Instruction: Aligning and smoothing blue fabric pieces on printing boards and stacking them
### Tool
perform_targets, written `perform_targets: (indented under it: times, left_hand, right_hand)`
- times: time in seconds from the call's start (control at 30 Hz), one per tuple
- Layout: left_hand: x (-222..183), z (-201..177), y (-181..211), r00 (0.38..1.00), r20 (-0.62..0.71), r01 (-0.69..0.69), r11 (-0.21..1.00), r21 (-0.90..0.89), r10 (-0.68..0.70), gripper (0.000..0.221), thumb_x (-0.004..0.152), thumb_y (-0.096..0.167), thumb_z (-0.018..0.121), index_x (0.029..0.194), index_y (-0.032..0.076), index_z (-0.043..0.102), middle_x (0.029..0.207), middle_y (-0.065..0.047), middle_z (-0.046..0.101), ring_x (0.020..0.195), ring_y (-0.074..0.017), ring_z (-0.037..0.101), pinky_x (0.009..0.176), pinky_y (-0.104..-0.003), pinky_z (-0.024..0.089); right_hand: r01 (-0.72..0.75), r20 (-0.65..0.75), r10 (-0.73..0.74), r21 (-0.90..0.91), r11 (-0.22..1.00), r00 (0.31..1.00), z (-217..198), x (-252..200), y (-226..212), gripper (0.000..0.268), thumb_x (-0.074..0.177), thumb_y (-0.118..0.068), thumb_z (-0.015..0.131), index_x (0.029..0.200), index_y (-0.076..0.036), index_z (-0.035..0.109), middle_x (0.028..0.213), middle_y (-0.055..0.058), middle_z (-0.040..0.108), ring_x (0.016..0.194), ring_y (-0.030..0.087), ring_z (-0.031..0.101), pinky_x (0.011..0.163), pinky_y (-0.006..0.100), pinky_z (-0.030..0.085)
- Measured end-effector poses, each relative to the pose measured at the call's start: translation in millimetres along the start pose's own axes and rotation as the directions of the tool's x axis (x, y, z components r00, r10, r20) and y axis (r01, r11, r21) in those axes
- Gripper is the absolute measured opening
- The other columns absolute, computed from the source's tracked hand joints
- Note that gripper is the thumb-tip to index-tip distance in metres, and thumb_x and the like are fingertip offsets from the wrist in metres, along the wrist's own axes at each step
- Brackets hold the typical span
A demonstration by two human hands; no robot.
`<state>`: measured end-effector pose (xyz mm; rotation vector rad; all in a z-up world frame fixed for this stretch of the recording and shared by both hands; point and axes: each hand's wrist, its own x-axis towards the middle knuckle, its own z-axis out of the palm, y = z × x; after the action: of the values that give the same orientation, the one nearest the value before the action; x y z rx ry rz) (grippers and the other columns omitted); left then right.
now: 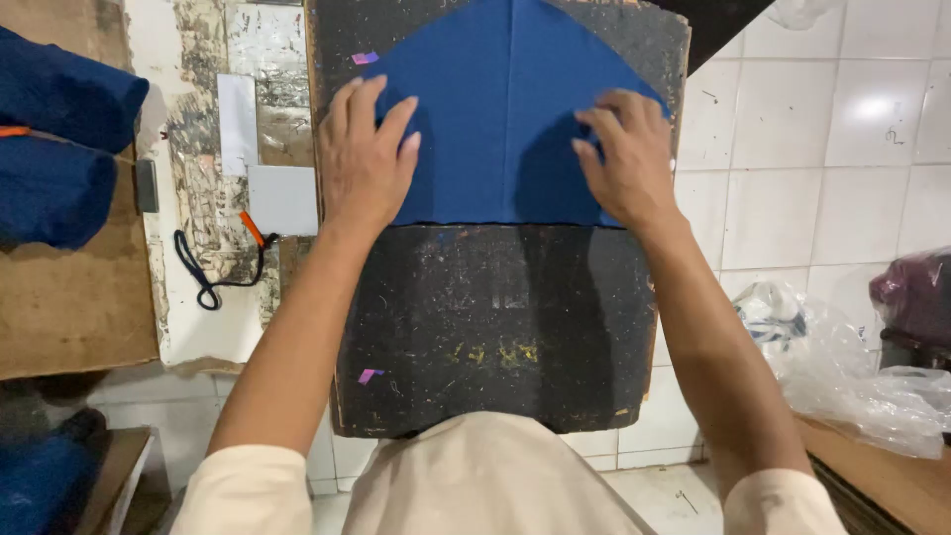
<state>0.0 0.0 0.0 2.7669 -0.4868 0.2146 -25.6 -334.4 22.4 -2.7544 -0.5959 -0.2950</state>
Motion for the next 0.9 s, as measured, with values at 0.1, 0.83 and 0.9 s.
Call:
perform_targets:
  times: [0.1,0.83,0.9]
  left_hand:
    - [36.3,4.3,3.1,0.956,0.153,-0.247,0.968,-0.037,0.250,0.048,0.109,0.028,0.058,0.156,0.021,0.055,0.167,-0.017,0.023,0.152,-0.0410,0.012,0.121,-0.063,0.020]
    - [-98.9,32.7,26.2,0.896,-0.035,-0.426,0.838,-0.342,0.442,0.049,0.103,0.038,0.049,0.145,0.014,0.056,0.154,-0.006,0.054,0.147,-0.0281,0.045,0.126,-0.044,0.031]
    - [-101.1,35.2,37.0,0.919,-0.080,-0.393,0.905,-0.159,0.385,0.051,0.104,0.045,0.047,0.146,0.017,0.056,0.154,-0.006,0.054,0.145,-0.0278,0.048,0.124,-0.042,0.035]
  right_hand:
    - [0.112,0.098,-0.099,-0.146,0.983,0.990,35.2,45.8,14.4,0.052,0.119,-0.043,0.061,0.161,-0.017,0.045,0.167,0.015,0.020,0.150,0.042,0.028,0.110,0.062,0.037]
    - [0.487,0.348,-0.561,0.283,0.827,0.751,26.0,-34.6,-54.9,0.071,0.105,-0.062,0.022,0.161,-0.019,0.037,0.170,0.009,0.030,0.158,0.032,0.022,0.128,0.053,0.011]
    - [0.353,0.389,-0.442,0.281,0.892,0.808,15.0,-47.3,-53.9,0.082,0.100,-0.071,0.030,0.162,-0.019,0.034,0.172,0.011,0.023,0.158,0.035,0.020,0.128,0.051,0.012]
